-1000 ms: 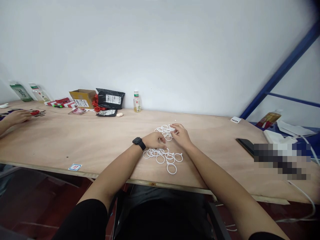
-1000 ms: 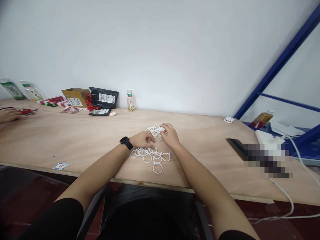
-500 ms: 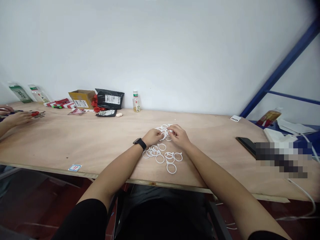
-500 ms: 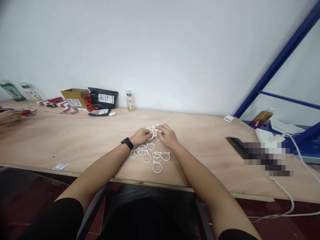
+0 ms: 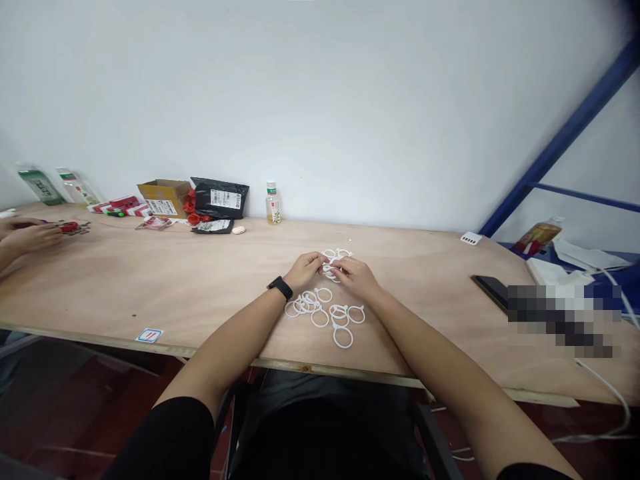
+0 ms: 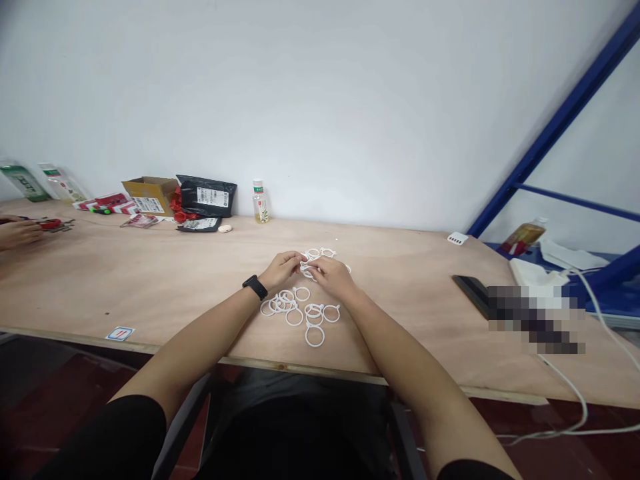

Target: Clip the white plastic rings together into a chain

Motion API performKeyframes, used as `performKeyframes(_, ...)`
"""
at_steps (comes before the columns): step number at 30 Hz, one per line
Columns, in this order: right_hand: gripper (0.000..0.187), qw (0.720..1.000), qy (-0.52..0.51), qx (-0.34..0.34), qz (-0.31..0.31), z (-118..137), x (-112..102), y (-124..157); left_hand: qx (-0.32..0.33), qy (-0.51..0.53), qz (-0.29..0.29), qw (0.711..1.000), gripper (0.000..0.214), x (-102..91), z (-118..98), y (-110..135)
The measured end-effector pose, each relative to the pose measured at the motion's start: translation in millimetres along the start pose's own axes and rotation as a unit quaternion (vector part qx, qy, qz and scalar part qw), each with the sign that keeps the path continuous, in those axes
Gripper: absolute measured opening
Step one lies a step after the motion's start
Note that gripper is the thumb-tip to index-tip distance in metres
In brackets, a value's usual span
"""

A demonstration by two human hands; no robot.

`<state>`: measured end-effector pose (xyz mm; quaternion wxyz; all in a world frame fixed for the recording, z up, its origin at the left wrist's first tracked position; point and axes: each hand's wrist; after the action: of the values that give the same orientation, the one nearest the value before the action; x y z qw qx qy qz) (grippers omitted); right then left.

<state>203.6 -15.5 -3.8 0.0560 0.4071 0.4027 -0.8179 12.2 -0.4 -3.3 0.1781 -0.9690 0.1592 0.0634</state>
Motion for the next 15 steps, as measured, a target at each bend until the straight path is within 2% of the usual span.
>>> performKeyframes(3,0.018,0.998,-0.018,0.057,-0.016,-5.3,0.9,0.7,0.052,-0.040,0.014,0.998,0.019,0.8,-0.7,1.7)
performKeyframes(7,0.019,0.995,-0.045,0.079,-0.031,-7.9,3.3,0.8,0.092,-0.120,-0.020,0.988,0.022,2.0,4.5,2.1)
performKeyframes(12,0.018,0.994,-0.055,0.086,-0.041,-5.5,4.1,1.7,0.049,-0.029,0.003,0.998,0.031,4.1,9.1,1.8)
performKeyframes(15,0.017,0.994,-0.054,0.090,-0.037,-4.0,4.3,2.4,0.046,-0.007,0.001,0.999,0.033,5.4,8.0,2.1)
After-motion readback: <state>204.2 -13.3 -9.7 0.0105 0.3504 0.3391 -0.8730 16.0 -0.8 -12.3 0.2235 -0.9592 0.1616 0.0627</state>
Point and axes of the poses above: each hand's wrist, its own y-axis away from the middle knuckle, its own x-axis out of the palm, z = x × y, and after that the axes turned 3 degrees about x, right-handed
